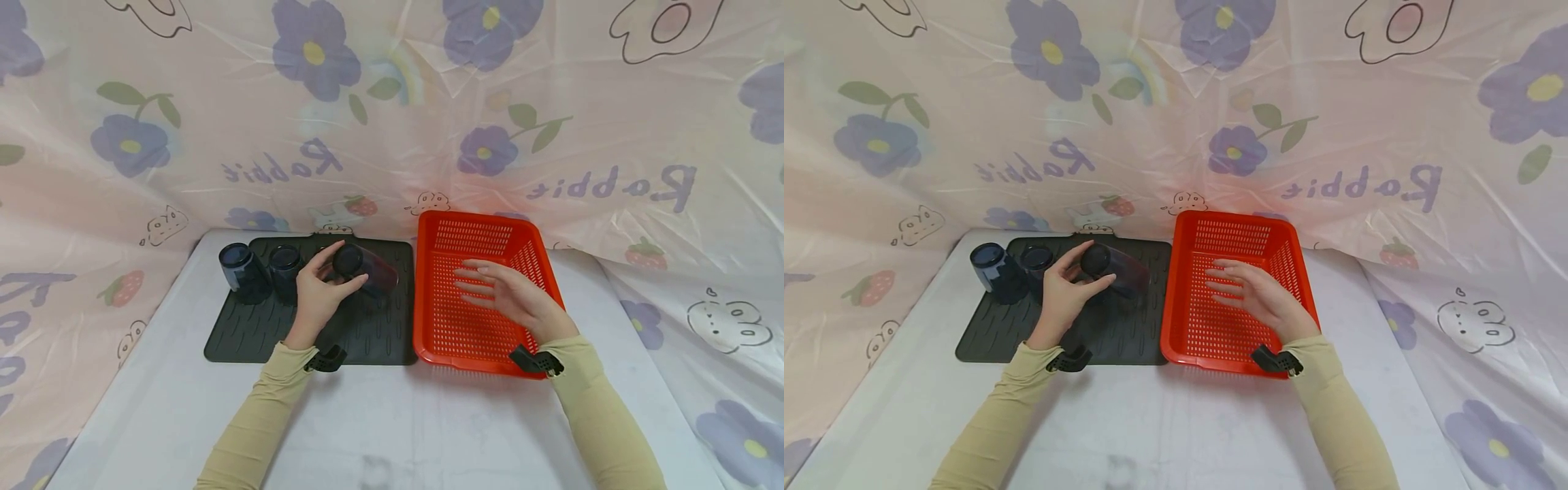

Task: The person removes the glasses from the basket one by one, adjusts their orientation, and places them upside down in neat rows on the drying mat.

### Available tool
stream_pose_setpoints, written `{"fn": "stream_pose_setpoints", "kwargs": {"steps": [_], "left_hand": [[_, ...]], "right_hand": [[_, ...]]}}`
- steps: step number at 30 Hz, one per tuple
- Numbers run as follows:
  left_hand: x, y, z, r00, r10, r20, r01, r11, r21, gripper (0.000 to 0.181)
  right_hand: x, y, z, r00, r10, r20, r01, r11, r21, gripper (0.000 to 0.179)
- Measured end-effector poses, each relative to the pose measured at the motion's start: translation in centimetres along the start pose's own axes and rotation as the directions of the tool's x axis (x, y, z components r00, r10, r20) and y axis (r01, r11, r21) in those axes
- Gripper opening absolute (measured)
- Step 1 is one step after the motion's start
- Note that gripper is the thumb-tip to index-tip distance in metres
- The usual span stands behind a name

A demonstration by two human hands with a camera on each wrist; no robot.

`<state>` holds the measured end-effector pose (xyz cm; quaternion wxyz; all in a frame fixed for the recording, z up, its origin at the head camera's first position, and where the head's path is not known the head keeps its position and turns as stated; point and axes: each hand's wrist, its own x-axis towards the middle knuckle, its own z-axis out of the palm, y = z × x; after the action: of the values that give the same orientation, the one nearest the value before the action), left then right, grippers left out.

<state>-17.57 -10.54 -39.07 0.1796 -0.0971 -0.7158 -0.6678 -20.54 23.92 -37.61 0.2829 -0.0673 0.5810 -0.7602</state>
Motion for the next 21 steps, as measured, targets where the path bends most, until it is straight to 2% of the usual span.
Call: {"fn": "stream_pose_setpoints", "kwargs": {"steps": [6, 13, 21], "left_hand": [[0.0, -0.6, 0.5, 0.999, 0.032, 0.011, -0.032, 0.998, 0.046, 0.064], [0.8, -4.2, 1.2, 0.999, 0.033, 0.010, -0.034, 0.996, 0.083, 0.070], [1.0, -5.2, 2.3, 0.998, 0.051, 0.024, -0.054, 0.982, 0.183, 0.068]], "right_hand": [[-0.1, 0.3, -0.5, 1.000, -0.011, 0.007, 0.011, 1.000, -0.008, 0.039], [-0.2, 0.3, -0.6, 1.000, 0.001, -0.007, -0.001, 1.000, 0.000, 0.040], [-0.1, 0.4, -0.7, 1.000, 0.000, 0.004, 0.000, 1.000, -0.009, 0.040]]}}
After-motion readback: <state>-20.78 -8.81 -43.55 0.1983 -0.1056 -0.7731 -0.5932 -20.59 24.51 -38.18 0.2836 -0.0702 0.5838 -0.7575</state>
